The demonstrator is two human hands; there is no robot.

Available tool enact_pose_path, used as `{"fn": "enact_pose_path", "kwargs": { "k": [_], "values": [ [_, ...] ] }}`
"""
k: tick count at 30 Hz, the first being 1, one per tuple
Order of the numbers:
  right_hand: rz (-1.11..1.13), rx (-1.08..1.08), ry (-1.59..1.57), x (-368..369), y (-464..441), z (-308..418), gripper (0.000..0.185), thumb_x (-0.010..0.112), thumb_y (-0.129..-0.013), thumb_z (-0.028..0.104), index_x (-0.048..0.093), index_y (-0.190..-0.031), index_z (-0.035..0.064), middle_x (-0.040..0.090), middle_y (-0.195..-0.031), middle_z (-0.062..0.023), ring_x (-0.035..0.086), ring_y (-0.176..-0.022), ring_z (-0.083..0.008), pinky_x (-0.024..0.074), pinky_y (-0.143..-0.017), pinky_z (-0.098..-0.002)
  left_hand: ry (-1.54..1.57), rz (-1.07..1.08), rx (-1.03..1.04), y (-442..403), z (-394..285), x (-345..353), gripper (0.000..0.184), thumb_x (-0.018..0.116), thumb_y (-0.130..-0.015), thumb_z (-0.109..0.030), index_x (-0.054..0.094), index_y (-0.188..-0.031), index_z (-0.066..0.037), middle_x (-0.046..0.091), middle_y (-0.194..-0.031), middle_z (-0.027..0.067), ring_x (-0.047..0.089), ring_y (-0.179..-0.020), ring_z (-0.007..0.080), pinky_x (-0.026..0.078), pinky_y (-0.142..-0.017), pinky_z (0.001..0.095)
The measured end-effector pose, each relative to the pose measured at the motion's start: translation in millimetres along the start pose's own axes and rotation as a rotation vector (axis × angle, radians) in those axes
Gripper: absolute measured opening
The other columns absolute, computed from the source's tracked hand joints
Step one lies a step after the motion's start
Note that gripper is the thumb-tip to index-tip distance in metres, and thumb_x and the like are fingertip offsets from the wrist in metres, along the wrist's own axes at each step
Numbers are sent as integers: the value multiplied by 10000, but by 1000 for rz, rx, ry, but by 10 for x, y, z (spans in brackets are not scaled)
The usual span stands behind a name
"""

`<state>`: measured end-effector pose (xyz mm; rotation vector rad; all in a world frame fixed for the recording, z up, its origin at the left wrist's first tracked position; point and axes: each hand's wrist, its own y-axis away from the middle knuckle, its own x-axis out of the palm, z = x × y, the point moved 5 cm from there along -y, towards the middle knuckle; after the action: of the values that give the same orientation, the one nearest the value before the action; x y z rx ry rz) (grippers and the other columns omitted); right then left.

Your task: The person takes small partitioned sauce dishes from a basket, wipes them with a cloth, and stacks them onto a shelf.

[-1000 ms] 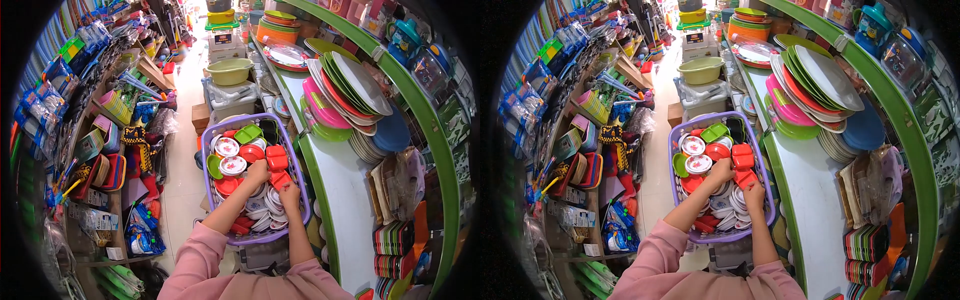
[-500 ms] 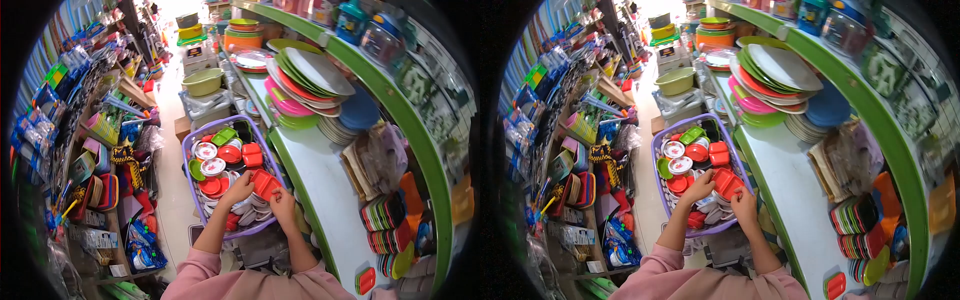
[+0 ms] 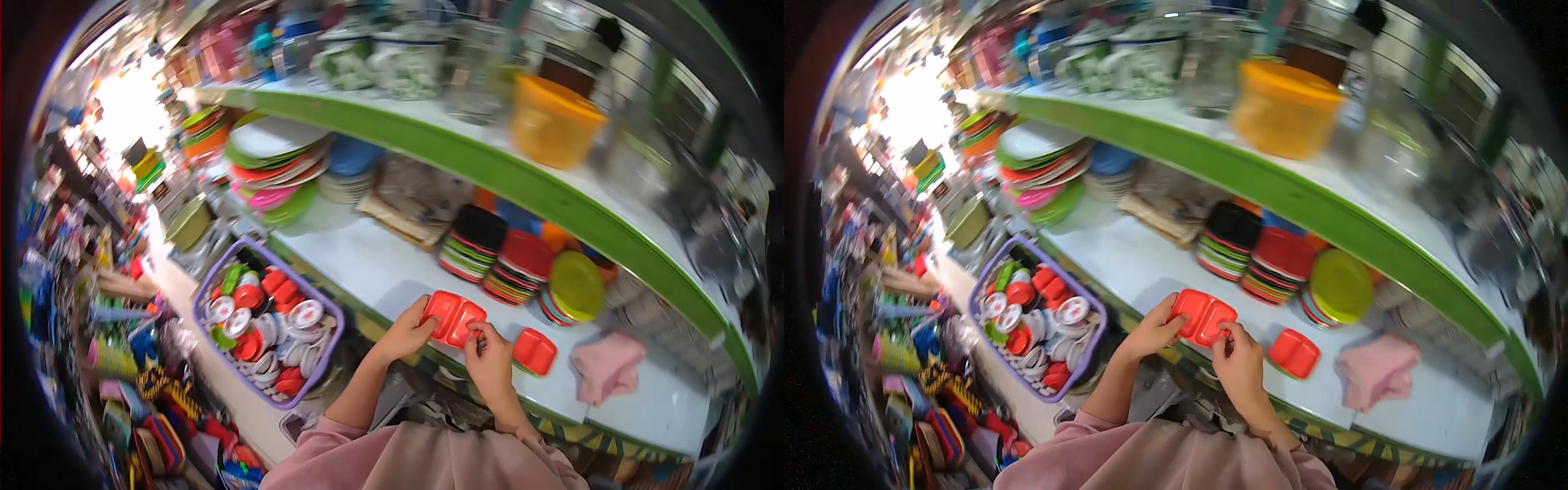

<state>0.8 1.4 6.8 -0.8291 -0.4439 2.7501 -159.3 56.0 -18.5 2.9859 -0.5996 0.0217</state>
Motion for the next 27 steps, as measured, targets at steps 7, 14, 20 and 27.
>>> {"fn": "enact_pose_path", "kwargs": {
  "k": [7,14,20,27],
  "values": [
    [-256,169,-14,-1223,421,-396,276,574,-820,27,569,-1096,37,601,-759,-149,602,-655,-255,484,-614,-356,89,281,48,-391,74,1323,165,497,-913,-101,458,-1049,-15,522,-728,26,480,-543,79,394,-482,249],
    [-262,236,954,-1934,789,-1202,386,619,-751,71,577,-1135,58,532,-993,-142,486,-992,-349,424,-799,-399,-145,244,252,-514,138,1859,157,466,-919,-85,434,-1042,6,582,-805,165,594,-703,231,466,-627,349],
    [-456,90,581,-2111,752,-801,314,596,-702,-56,677,-967,91,528,-793,-101,547,-742,-281,451,-655,-374,-297,179,414,-400,-124,2093,173,451,-920,-65,409,-1066,18,589,-880,260,596,-863,418,460,-719,424],
    [-299,-136,464,-1821,546,-434,362,559,-682,-87,683,-973,89,518,-788,-105,558,-720,-287,459,-633,-383,-322,121,505,-318,-236,2217,191,433,-930,-58,384,-1096,25,580,-859,289,578,-829,466,447,-686,466]
  ]
}}
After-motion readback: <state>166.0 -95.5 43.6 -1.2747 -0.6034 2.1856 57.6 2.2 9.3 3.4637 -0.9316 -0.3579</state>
